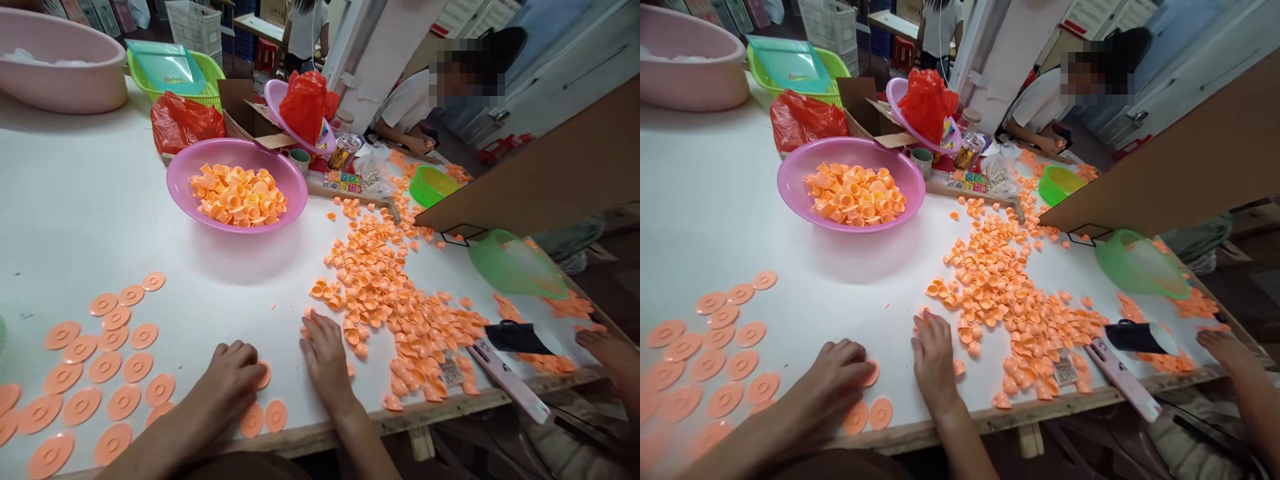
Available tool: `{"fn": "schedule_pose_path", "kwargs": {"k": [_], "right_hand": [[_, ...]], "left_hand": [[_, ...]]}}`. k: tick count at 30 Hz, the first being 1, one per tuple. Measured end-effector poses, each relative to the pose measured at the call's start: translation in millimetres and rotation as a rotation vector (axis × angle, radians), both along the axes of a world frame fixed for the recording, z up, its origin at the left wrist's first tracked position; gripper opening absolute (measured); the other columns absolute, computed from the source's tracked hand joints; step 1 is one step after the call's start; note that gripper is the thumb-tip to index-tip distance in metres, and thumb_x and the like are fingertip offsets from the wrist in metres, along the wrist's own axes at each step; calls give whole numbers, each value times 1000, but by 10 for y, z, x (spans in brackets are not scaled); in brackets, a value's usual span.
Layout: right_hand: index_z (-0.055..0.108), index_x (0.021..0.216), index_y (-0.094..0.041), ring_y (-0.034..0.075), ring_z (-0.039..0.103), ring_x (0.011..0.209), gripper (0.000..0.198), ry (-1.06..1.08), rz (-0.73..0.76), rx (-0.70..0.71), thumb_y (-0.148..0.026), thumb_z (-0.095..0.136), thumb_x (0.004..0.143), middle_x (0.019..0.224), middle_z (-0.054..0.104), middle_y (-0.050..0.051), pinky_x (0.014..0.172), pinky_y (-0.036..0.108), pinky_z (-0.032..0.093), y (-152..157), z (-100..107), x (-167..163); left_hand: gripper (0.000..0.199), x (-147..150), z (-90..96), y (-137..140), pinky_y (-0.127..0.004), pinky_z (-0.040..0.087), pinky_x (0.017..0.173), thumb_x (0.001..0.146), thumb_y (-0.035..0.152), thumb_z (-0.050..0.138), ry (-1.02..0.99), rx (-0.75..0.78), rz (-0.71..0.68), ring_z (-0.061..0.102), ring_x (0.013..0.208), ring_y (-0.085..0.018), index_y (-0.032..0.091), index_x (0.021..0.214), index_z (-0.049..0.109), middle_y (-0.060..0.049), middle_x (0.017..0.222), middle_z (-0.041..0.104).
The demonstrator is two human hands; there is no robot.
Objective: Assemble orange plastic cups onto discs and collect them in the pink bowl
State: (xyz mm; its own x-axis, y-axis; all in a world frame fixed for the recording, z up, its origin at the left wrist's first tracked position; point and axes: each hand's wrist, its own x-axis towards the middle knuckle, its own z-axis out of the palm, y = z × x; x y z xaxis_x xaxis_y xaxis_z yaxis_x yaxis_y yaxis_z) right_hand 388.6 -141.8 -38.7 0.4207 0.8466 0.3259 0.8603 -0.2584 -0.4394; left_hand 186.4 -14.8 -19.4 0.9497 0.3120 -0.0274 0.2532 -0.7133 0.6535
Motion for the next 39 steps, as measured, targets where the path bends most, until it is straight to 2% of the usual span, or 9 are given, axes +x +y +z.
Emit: {"fn": "schedule_pose_path", "kwargs": {"k": [3,8,10,15,17,24,32,35,39], "right_hand": [[55,127,-20,27,48,118,38,37,-43,4,-14,53,89,125,55,13,97,46,46,-21,42,-106],[64,95,-22,25,58,91,12,185,-42,-133,-18,58,85,93,63,7,84,41,47,5,129,-105],[64,89,-21,22,59,82,6,365,-59,-109,-24,61,84,88,64,6,78,37,48,36,166,-110],[62,92,-17,19,64,61,32,1144,-201,-8,-46,65,80,71,65,4,58,30,51,215,261,-270],[63,93,-15,19,65,59,36,1262,-217,-16,-48,64,79,68,66,5,57,29,51,317,287,-356],[63,102,-14,17,65,55,29,905,-128,-129,-34,46,89,70,65,4,51,26,49,513,294,-418],[71,97,-21,18,65,74,32,565,12,-193,-15,44,81,92,68,7,64,28,51,466,357,-260],[69,100,-21,15,61,61,34,618,-3,-206,-13,47,76,80,67,3,55,26,48,524,333,-336],[63,79,-19,13,53,45,12,718,-112,-269,-17,54,72,51,56,-4,44,23,41,638,246,-440]], "left_hand": [[19,81,-124,-17,-35,35,75,84,9,51,-7,51,123,51,85,-19,23,87,64,-3,88,58],[26,150,-177,197,-38,37,81,81,19,60,-33,44,330,53,93,-22,26,106,64,-4,99,60],[24,145,-198,226,-38,38,81,82,21,60,-42,29,359,53,93,-23,26,104,65,-4,99,61],[26,155,-232,219,-39,40,81,83,28,59,-49,0,409,54,92,-23,24,108,64,-5,96,62],[22,168,-227,226,-38,39,80,84,28,57,-35,12,409,55,90,-23,24,104,66,-5,95,62],[19,165,-226,255,-38,39,79,84,27,58,-36,0,388,55,88,-22,24,99,69,-5,92,61],[17,147,-261,263,-36,38,75,83,25,58,-73,-19,389,53,83,-21,24,96,69,-4,89,60],[16,144,-275,276,-36,37,76,84,27,59,-74,-27,386,53,83,-21,24,96,68,-4,89,59],[17,145,-291,273,-37,37,77,86,33,59,-78,-37,378,52,85,-21,23,98,67,-4,91,59]]}}
